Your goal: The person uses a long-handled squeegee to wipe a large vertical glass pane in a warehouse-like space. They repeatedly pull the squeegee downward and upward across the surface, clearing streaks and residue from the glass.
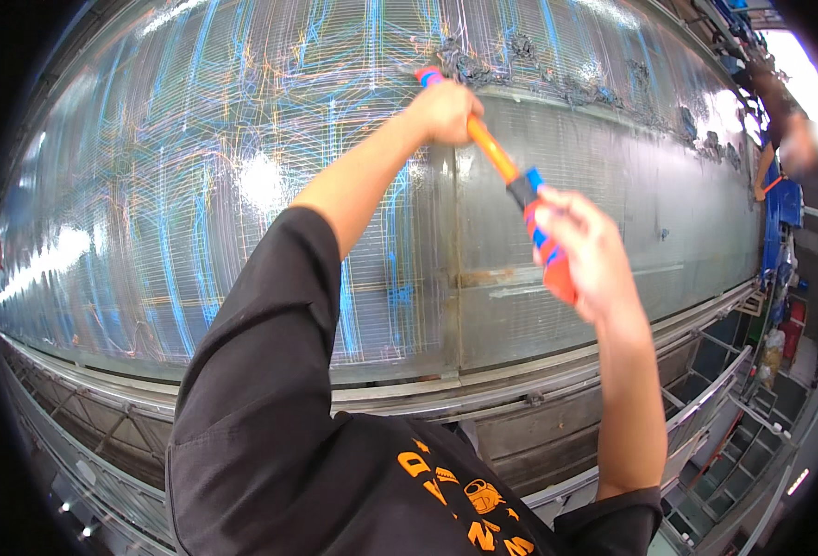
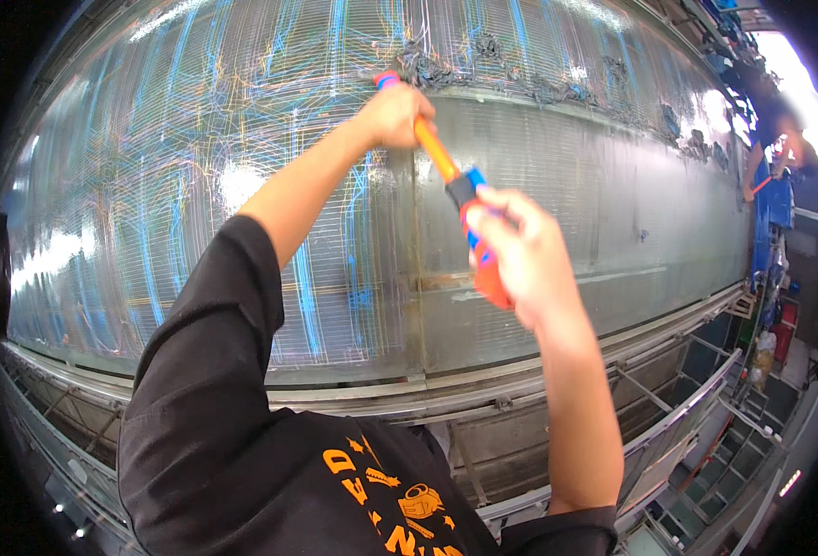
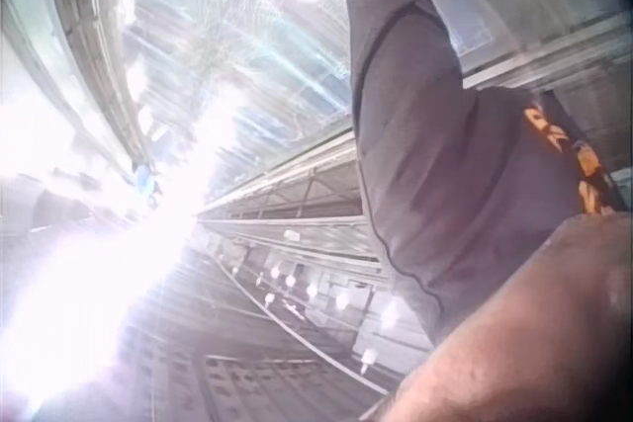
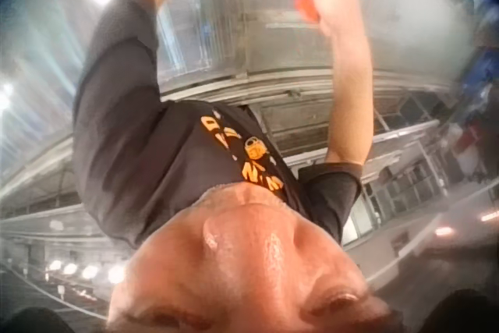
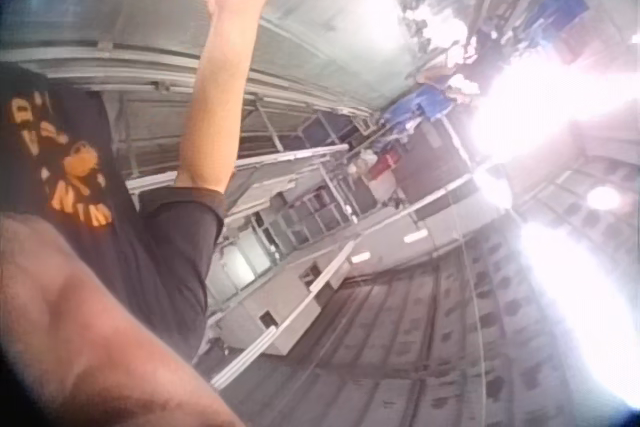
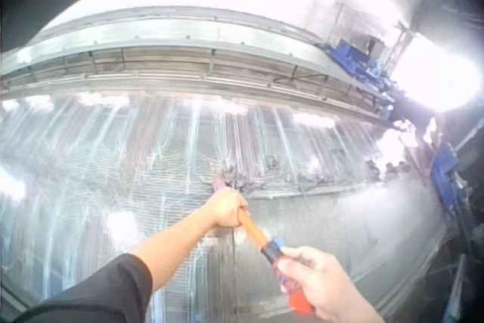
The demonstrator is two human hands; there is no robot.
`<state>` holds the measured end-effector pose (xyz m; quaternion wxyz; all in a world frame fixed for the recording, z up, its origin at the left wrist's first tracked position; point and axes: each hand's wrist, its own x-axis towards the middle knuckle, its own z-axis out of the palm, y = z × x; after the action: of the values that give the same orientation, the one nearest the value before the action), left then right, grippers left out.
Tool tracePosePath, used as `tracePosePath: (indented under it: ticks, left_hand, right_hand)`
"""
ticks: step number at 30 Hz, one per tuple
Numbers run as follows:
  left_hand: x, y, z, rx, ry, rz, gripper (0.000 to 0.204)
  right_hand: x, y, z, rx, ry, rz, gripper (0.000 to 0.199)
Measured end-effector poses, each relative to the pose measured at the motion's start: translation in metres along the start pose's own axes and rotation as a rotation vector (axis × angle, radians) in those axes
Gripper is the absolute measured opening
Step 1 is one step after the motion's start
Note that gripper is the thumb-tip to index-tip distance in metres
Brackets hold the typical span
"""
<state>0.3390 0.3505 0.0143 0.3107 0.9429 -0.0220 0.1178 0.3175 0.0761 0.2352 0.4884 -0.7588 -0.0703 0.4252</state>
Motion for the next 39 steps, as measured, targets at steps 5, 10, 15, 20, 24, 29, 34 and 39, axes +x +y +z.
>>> tracePosePath:
  ticks: [5,10,15,20,24,29,34,39]
  left_hand:
    - [-0.121,0.095,0.053,-0.22,-0.002,0.181,0.019]
    - [-0.094,0.09,0.058,-0.178,0.038,0.24,0.02]
    - [0.015,0.002,0.011,-0.041,0.08,0.091,0.019]
    - [-0.058,0.039,0.038,-0.085,0.103,0.138,0.014]
    - [-0.125,0.121,0.059,-0.252,-0.032,0.254,0.016]
    - [-0.051,0.044,0.047,-0.166,0.043,0.164,0.016]
    - [0.036,-0.015,-0.004,-0.017,0.06,0.06,0.019]
    - [-0.072,0.081,0.054,-0.217,0.037,0.139,0.016]
  right_hand:
    - [-0.132,0.072,0.001,-0.06,0.034,0.21,0.039]
    - [-0.129,0.073,0.005,-0.004,0.078,0.141,0.039]
    - [0.004,-0.036,-0.012,-0.05,0.001,0.111,0.038]
    - [-0.057,0.012,-0.008,-0.112,-0.018,0.096,0.034]
    - [-0.169,0.097,0.001,0.082,0.09,0.24,0.039]
    - [-0.065,0.032,-0.008,-0.061,0.048,0.149,0.041]
    - [0.021,-0.049,-0.017,-0.001,-0.041,0.095,0.039]
    - [-0.1,0.037,-0.021,-0.116,-0.001,0.149,0.039]
